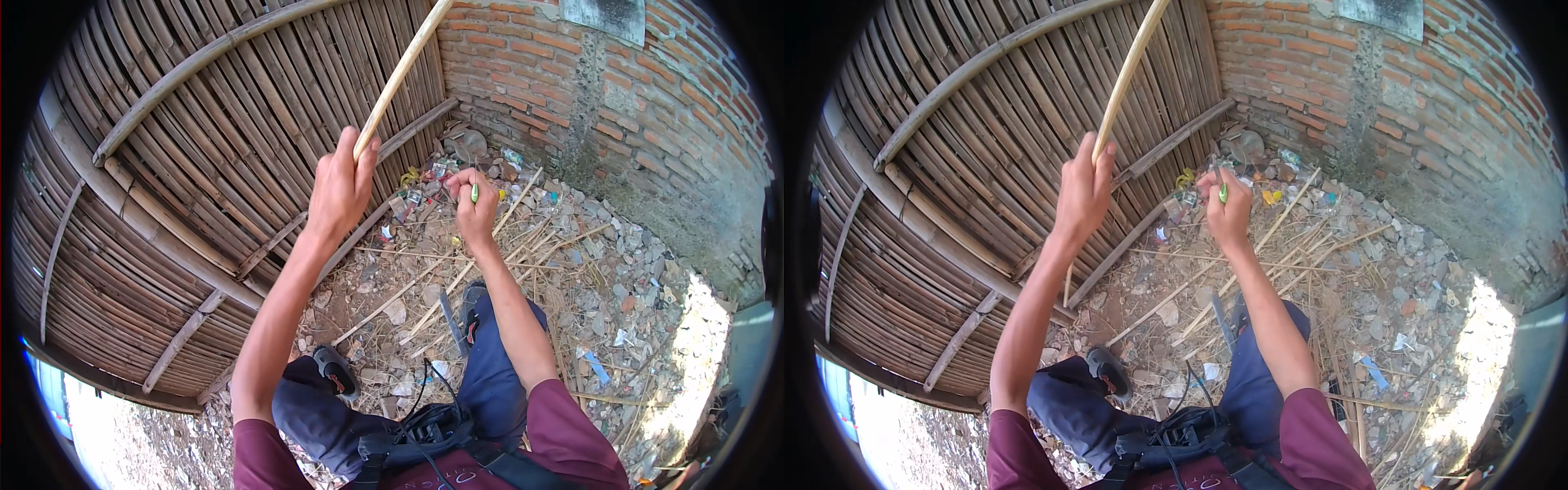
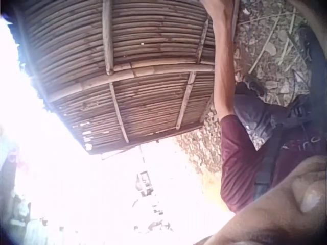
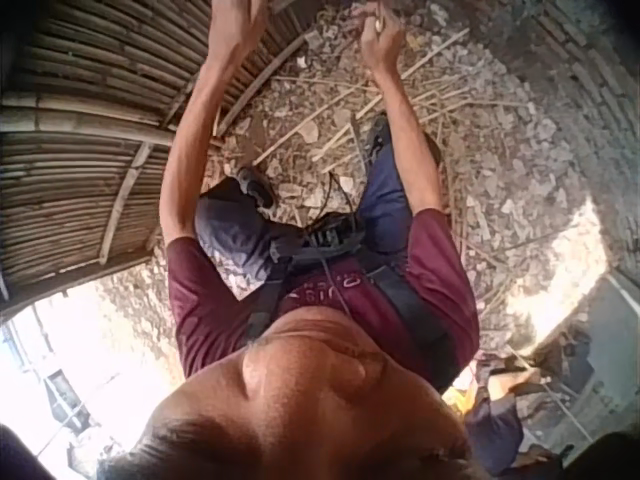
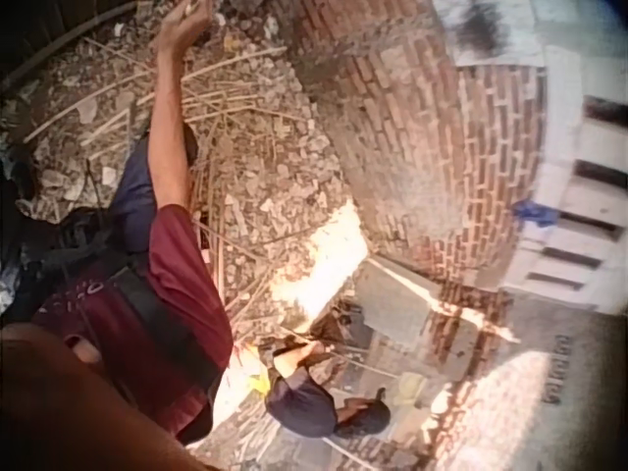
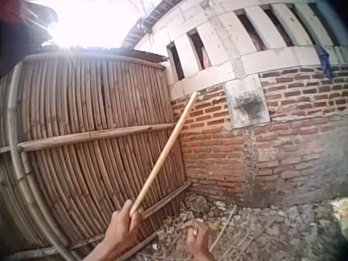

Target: The person uses a small knife to shave and smooth the outer surface of long bamboo strips while sitting outdoors.

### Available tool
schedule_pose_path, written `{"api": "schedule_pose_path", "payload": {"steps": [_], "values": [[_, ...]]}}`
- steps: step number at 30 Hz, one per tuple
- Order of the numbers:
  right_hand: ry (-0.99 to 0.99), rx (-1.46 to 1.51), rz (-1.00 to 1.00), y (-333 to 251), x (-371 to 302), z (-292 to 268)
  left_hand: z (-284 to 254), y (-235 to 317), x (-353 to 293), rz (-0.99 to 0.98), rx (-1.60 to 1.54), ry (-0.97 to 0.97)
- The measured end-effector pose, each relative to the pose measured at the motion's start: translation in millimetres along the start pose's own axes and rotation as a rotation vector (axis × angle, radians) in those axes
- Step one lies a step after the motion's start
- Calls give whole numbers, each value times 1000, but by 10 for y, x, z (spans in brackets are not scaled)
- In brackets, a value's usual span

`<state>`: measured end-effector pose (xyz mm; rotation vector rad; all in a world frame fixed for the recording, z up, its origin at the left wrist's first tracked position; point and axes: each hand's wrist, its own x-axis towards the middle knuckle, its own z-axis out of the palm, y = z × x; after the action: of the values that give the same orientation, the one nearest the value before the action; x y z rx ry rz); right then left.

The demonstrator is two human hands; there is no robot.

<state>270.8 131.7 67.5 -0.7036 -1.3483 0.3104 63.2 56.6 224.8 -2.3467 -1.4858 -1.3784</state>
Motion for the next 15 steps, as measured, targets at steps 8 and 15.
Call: {"api": "schedule_pose_path", "payload": {"steps": [8,15], "values": [[57,167,202,205,23,-174,-282,349,-156,-30,132,-230],[-64,52,128,246,14,-65,-180,27,-962,-494,53,-425]]}}
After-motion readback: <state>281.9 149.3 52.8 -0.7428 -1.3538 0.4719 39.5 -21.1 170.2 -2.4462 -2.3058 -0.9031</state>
